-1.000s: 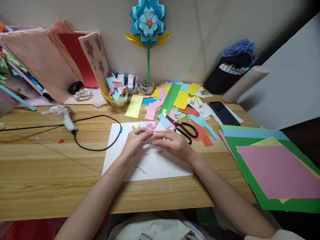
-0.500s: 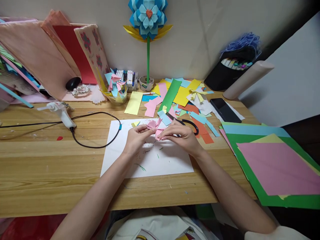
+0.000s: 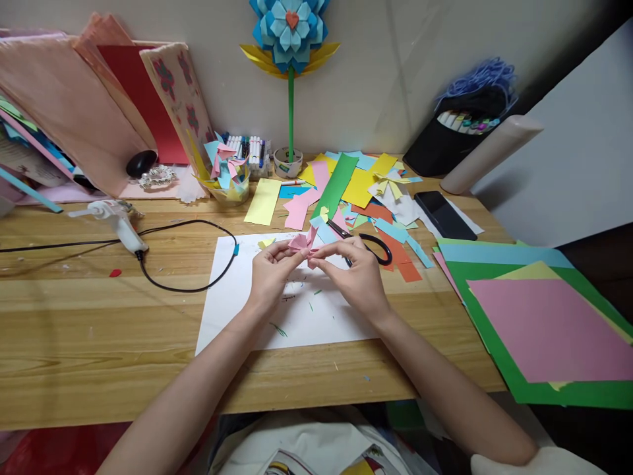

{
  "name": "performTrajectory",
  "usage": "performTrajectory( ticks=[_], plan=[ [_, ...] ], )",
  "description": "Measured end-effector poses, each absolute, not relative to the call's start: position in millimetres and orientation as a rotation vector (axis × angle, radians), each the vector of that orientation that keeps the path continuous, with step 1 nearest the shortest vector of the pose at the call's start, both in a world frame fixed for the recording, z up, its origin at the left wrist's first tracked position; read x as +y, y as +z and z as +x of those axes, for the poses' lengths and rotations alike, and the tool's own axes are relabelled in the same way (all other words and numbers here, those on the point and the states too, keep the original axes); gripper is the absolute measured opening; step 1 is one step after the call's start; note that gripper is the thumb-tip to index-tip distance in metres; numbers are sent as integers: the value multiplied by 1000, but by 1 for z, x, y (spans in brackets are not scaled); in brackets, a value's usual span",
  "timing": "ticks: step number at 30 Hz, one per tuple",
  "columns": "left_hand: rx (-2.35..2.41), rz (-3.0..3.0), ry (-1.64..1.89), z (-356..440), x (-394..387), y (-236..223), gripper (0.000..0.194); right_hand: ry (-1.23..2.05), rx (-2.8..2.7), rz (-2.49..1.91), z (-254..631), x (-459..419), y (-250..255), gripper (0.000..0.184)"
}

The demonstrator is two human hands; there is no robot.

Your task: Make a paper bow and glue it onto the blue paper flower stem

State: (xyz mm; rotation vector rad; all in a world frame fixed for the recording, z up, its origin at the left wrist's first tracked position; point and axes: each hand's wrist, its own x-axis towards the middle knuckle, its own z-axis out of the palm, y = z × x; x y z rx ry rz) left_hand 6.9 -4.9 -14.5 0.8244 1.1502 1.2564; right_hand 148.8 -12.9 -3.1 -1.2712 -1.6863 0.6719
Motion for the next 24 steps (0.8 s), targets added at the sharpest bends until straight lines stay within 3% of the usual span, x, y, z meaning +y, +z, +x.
performTrajectory(
  ticks=[10, 14, 24],
  plan=[
    [1044, 790, 1230, 9, -5, -20, 37, 475, -1730, -1359, 150, -13, 5, 3],
    [1058, 732, 1222, 9, -5, -20, 44, 579, -1696, -1375, 153, -12, 5, 9],
    [1128, 855, 1278, 10, -6, -18, 44, 1006, -1599, -1326, 159, -3, 6, 3]
  ],
)
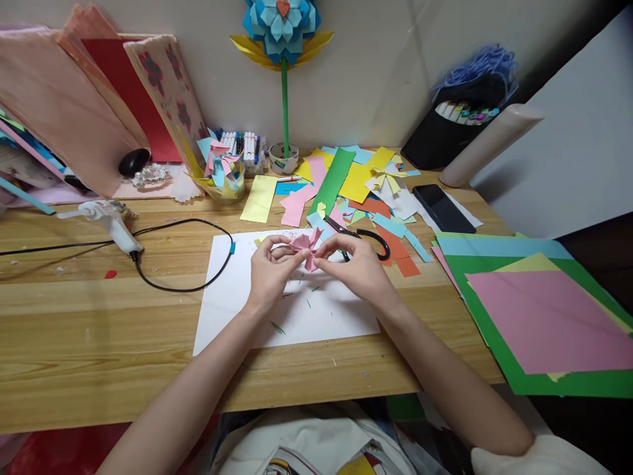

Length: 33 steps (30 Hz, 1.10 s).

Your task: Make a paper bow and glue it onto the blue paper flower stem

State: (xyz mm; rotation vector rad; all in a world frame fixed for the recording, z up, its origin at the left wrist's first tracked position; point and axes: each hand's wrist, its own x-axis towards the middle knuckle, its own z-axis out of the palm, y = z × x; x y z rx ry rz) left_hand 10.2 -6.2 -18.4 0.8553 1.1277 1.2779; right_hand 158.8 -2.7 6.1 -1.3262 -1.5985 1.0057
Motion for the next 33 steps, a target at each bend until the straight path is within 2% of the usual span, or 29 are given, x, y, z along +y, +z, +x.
performTrajectory(
  ticks=[3, 9, 17, 33],
  plan=[
    [1152, 868, 1297, 9, -5, -18, 45, 980, -1585, -1344, 157, -3, 4, 10],
    [1104, 846, 1317, 10, -5, -20, 44, 560, -1679, -1499, 150, -8, 1, 11],
    [1069, 895, 1382, 12, -5, -25, 41, 598, -1659, -1637, 150, -5, 0, 7],
    [1152, 1043, 1474, 15, -11, -20, 41, 627, -1658, -1507, 149, -6, -7, 6]
  ],
)
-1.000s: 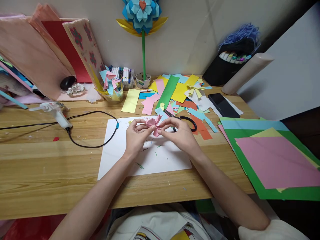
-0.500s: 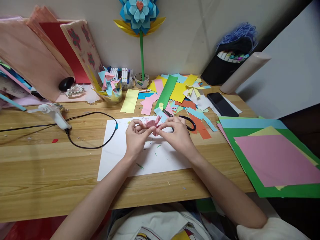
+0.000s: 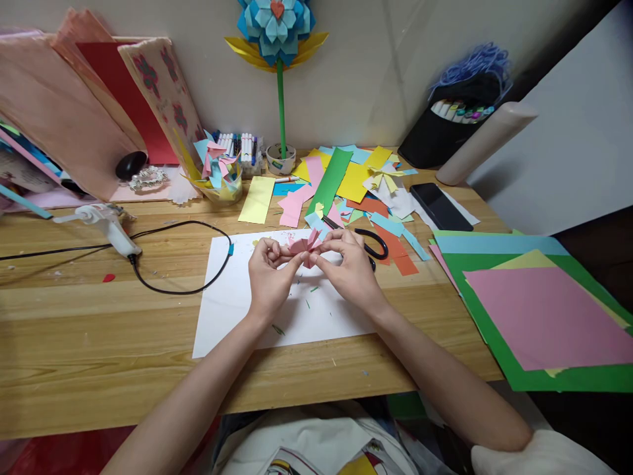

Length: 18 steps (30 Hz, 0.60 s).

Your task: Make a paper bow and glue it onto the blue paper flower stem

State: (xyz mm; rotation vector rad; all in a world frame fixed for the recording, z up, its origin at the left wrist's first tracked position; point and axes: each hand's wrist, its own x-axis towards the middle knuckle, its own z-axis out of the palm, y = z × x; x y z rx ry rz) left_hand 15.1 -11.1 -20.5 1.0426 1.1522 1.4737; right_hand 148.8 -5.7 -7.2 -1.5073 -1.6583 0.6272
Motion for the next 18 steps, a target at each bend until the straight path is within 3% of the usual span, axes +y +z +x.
performTrajectory(
  ticks=[18],
  plan=[
    [1077, 832, 1459, 13, -9, -18, 47, 536, -1770, -1370, 151, -6, -3, 13]
  ],
)
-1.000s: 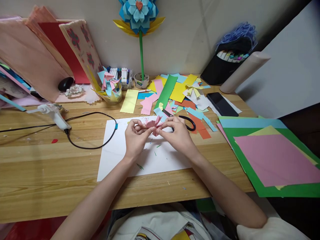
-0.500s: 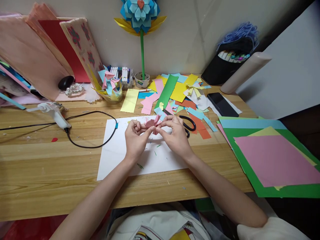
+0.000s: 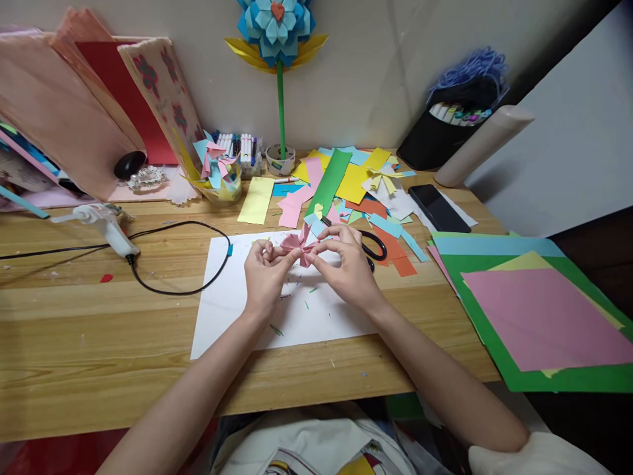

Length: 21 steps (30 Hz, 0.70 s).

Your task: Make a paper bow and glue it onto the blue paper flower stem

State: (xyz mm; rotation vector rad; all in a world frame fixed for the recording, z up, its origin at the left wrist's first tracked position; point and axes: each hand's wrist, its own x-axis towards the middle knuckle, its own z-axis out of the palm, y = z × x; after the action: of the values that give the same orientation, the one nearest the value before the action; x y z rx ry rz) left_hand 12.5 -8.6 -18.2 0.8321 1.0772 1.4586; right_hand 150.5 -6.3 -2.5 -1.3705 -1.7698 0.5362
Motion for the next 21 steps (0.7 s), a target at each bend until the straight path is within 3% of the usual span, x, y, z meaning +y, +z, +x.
performTrajectory(
  ticks=[21],
  plan=[
    [1088, 842, 1487, 14, -12, -15, 45, 467, -1688, -1294, 140, -11, -4, 9]
  ],
)
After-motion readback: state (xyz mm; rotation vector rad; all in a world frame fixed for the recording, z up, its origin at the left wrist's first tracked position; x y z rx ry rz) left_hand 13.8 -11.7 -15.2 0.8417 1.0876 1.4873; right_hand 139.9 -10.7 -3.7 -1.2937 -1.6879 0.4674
